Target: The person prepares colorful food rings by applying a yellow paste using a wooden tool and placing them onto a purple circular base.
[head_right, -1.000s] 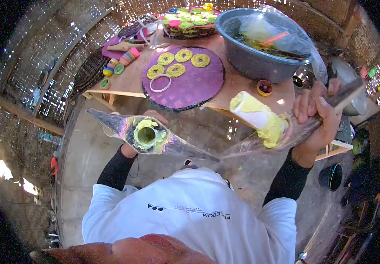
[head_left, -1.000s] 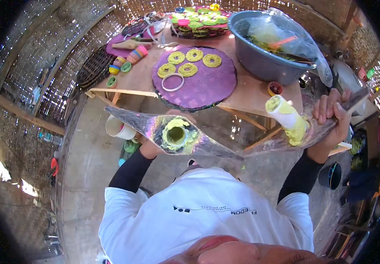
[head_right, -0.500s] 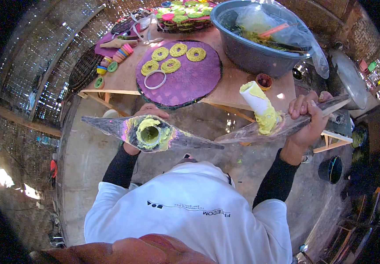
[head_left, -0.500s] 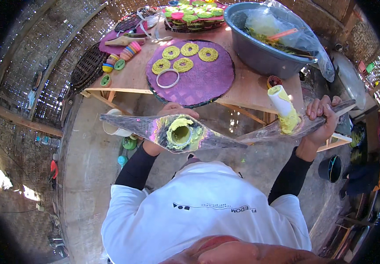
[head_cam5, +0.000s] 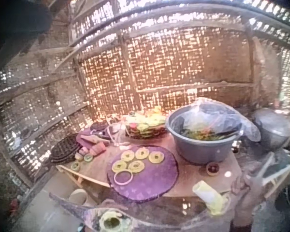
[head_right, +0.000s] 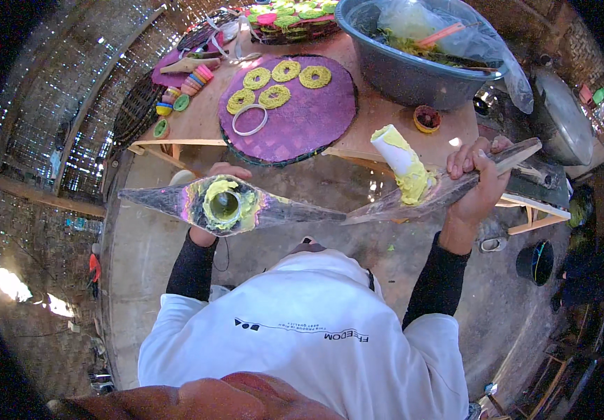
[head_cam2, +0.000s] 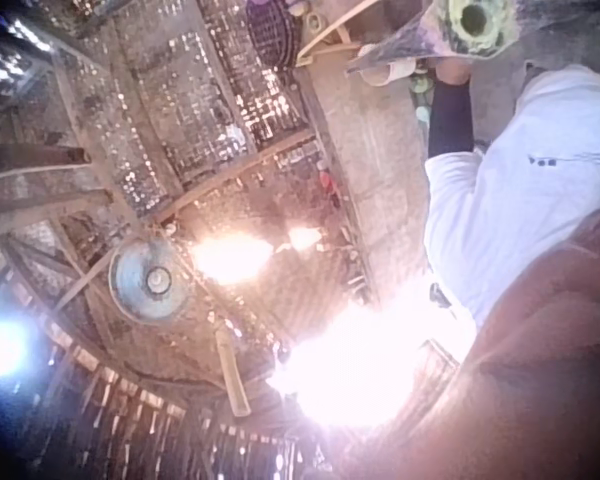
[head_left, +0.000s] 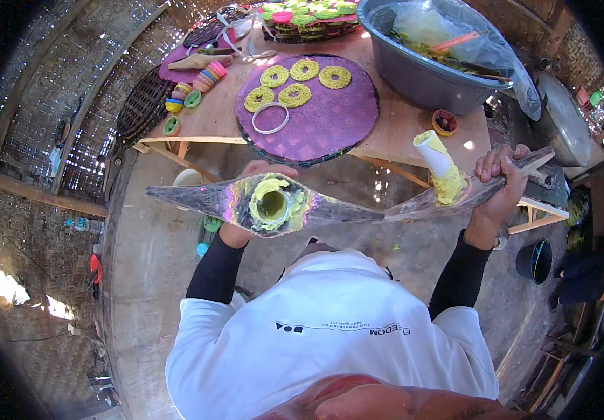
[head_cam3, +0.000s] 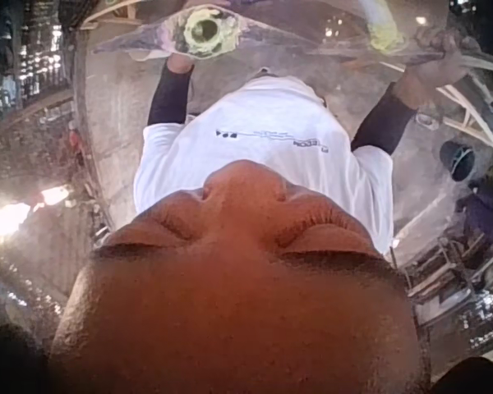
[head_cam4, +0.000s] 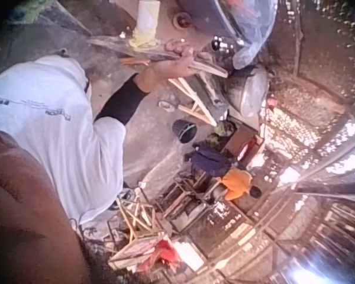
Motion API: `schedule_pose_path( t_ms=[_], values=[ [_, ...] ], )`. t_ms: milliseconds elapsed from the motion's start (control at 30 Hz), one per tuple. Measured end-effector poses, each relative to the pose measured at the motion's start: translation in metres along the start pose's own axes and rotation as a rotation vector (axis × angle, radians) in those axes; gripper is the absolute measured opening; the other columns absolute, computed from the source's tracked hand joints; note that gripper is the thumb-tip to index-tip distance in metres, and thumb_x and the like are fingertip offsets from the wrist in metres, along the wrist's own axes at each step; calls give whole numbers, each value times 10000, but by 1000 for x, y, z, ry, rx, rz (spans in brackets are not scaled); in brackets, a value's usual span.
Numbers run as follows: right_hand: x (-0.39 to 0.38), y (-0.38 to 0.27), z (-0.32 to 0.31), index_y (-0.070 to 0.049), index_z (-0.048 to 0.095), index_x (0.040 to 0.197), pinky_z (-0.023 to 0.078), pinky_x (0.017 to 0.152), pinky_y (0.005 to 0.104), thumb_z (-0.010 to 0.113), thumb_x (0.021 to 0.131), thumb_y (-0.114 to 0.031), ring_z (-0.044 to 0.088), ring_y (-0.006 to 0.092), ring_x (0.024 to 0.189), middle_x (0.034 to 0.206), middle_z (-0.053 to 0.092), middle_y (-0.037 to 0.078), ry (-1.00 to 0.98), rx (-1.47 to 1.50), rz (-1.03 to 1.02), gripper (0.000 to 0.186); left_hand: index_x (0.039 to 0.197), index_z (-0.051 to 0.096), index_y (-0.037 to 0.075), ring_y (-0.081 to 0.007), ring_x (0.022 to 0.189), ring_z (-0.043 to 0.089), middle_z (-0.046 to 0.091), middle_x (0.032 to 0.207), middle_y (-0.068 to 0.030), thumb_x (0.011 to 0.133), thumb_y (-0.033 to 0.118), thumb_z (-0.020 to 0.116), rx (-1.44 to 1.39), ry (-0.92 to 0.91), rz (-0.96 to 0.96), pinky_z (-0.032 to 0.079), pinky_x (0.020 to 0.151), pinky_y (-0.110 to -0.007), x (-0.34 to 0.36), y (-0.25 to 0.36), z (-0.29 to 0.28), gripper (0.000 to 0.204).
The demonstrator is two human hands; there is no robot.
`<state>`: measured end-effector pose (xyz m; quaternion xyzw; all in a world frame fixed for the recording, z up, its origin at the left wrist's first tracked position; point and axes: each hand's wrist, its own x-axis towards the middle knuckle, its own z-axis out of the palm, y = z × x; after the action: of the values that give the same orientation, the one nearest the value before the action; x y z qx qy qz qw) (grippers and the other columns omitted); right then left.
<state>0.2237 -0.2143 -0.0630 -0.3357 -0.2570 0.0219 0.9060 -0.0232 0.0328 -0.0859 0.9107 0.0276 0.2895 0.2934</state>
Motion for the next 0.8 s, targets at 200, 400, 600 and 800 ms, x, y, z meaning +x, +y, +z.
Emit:
schedule_pose_path(
  t_ms=[200, 400, 600, 800],
  values=[
    [-2, 8, -3, -64, 379, 886, 343, 428, 234, 451, 716, 0, 368, 116, 454, 581, 356, 37, 23, -1, 54, 195, 901, 594, 92, -126, 827, 492, 599, 966, -7, 682, 165, 594, -68, 59, -55, 326, 820, -270, -9, 4, -5, 231],
    [-5, 13, -2, -46, 369, 872, 349, 434, 238, 442, 724, 1, 379, 116, 458, 588, 358, 40, 37, -17, 85, 172, 902, 601, 90, -92, 772, 498, 620, 921, -3, 702, 165, 571, -9, 111, 5, 313, 815, -253, -15, -3, -5, 215],
    [-6, 13, -7, -44, 361, 855, 356, 442, 250, 439, 724, 2, 376, 117, 468, 599, 356, 41, 38, -24, 102, 159, 909, 607, 95, -91, 788, 475, 621, 919, 8, 687, 180, 577, 41, 65, -63, 317, 802, -256, -22, -4, -6, 240],
    [-9, 11, -19, -45, 363, 854, 359, 442, 249, 442, 715, 6, 376, 119, 484, 624, 364, 44, 52, -44, 119, 168, 888, 615, 109, -109, 788, 457, 616, 927, 10, 652, 210, 602, 58, 80, -64, 313, 794, -260, -16, 12, -3, 257]
  ],
)
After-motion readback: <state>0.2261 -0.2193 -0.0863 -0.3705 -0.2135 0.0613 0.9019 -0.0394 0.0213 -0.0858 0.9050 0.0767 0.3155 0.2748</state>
